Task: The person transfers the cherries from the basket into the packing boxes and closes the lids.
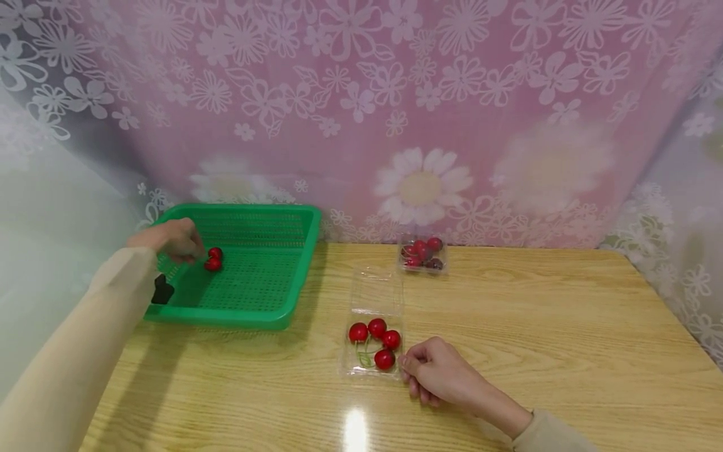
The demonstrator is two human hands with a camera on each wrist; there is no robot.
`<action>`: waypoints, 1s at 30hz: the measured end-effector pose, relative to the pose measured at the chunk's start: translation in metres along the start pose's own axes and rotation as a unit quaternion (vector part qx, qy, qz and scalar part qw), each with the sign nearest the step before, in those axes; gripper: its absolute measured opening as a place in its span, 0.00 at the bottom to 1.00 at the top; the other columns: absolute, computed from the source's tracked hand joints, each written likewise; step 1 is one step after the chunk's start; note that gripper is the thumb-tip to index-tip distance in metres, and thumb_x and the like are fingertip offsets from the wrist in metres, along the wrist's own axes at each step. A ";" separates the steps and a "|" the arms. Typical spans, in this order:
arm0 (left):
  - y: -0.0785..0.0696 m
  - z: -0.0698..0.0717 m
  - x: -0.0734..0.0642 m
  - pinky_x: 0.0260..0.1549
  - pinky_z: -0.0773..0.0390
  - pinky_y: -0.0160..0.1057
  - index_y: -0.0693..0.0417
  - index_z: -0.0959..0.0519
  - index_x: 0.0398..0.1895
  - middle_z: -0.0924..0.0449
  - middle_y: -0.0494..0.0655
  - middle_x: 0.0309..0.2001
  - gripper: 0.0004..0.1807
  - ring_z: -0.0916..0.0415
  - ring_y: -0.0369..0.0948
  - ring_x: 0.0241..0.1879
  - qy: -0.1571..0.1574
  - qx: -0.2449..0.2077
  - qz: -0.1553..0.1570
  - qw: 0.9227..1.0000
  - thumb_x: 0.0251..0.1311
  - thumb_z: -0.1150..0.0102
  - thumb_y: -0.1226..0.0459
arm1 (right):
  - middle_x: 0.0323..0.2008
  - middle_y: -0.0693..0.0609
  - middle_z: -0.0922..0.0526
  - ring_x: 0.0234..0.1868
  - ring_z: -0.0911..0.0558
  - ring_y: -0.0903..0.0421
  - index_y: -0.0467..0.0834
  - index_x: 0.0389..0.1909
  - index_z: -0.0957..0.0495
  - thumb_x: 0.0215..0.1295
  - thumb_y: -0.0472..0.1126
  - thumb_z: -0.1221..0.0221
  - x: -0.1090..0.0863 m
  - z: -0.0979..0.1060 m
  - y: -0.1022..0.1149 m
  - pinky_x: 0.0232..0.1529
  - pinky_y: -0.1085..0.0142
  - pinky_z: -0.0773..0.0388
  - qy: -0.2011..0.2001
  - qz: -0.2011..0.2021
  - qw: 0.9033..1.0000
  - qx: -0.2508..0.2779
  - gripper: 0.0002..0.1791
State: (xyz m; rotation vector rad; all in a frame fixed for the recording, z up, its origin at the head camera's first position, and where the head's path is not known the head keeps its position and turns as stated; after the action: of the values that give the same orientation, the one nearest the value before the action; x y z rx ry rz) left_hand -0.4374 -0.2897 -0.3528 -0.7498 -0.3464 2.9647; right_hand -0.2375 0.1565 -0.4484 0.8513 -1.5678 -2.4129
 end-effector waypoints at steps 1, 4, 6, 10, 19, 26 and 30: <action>-0.001 0.001 -0.001 0.31 0.22 0.36 0.63 0.14 0.43 0.14 0.46 0.26 0.12 0.30 0.33 0.20 -0.003 0.005 0.000 1.000 0.71 0.43 0.64 | 0.19 0.54 0.23 0.16 0.30 0.63 0.36 0.31 0.21 0.81 0.43 0.50 0.000 0.000 0.000 0.16 0.74 0.33 0.000 -0.001 1.000 0.000 0.19; -0.005 0.004 -0.004 0.31 0.23 0.35 0.57 0.13 0.33 0.17 0.42 0.21 0.12 0.30 0.33 0.18 -0.009 0.017 0.000 1.000 0.71 0.44 0.63 | 0.19 0.54 0.23 0.15 0.30 0.63 0.36 0.31 0.21 0.81 0.43 0.50 0.000 0.000 -0.001 0.16 0.74 0.33 0.000 -0.003 1.000 -0.001 0.19; -0.007 0.004 -0.005 0.31 0.24 0.36 0.55 0.14 0.28 0.19 0.42 0.20 0.14 0.30 0.34 0.19 -0.011 0.021 -0.002 1.000 0.71 0.45 0.63 | 0.19 0.54 0.23 0.15 0.30 0.63 0.36 0.31 0.21 0.81 0.43 0.50 0.000 0.000 -0.001 0.16 0.74 0.33 0.000 -0.004 1.000 0.000 0.19; -0.012 0.005 -0.006 0.30 0.25 0.37 0.59 0.13 0.33 0.18 0.43 0.21 0.12 0.28 0.35 0.20 -0.018 0.017 -0.008 1.000 0.70 0.44 0.64 | 0.19 0.54 0.23 0.15 0.30 0.63 0.36 0.31 0.21 0.81 0.43 0.51 0.001 -0.001 -0.002 0.16 0.74 0.33 0.002 -0.005 1.000 0.002 0.19; -0.024 0.007 -0.006 0.30 0.26 0.39 0.63 0.15 0.51 0.15 0.48 0.26 0.14 0.28 0.39 0.24 -0.046 0.018 -0.041 0.998 0.69 0.43 0.66 | 0.19 0.54 0.22 0.16 0.30 0.63 0.36 0.31 0.20 0.81 0.44 0.50 0.001 0.001 -0.003 0.16 0.74 0.33 -0.001 -0.003 1.000 -0.001 0.20; -0.029 0.004 0.000 0.32 0.21 0.42 0.64 0.15 0.50 0.12 0.54 0.35 0.13 0.20 0.43 0.31 -0.061 0.022 -0.057 0.996 0.71 0.41 0.64 | 0.19 0.54 0.23 0.16 0.30 0.63 0.36 0.31 0.20 0.81 0.44 0.50 0.002 0.001 -0.002 0.16 0.74 0.33 0.000 -0.002 1.000 -0.001 0.20; -0.027 0.004 0.001 0.34 0.20 0.43 0.63 0.15 0.48 0.12 0.56 0.36 0.12 0.17 0.47 0.34 -0.068 0.017 -0.060 0.996 0.71 0.42 0.65 | 0.19 0.54 0.23 0.16 0.30 0.63 0.36 0.32 0.20 0.81 0.44 0.50 0.002 0.001 -0.002 0.16 0.74 0.33 0.001 0.000 1.000 -0.001 0.20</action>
State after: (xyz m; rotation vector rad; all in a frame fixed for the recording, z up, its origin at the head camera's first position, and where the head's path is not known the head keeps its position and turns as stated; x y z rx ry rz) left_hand -0.4396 -0.2643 -0.3434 -0.5054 -0.3336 2.9075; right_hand -0.2392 0.1570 -0.4511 0.8532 -1.5650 -2.4124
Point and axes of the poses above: each hand's wrist, its own x-axis towards the middle knuckle, its own z-axis out of the back of the hand, y = z × x, the point moved 9 cm from there along x, towards the middle knuckle
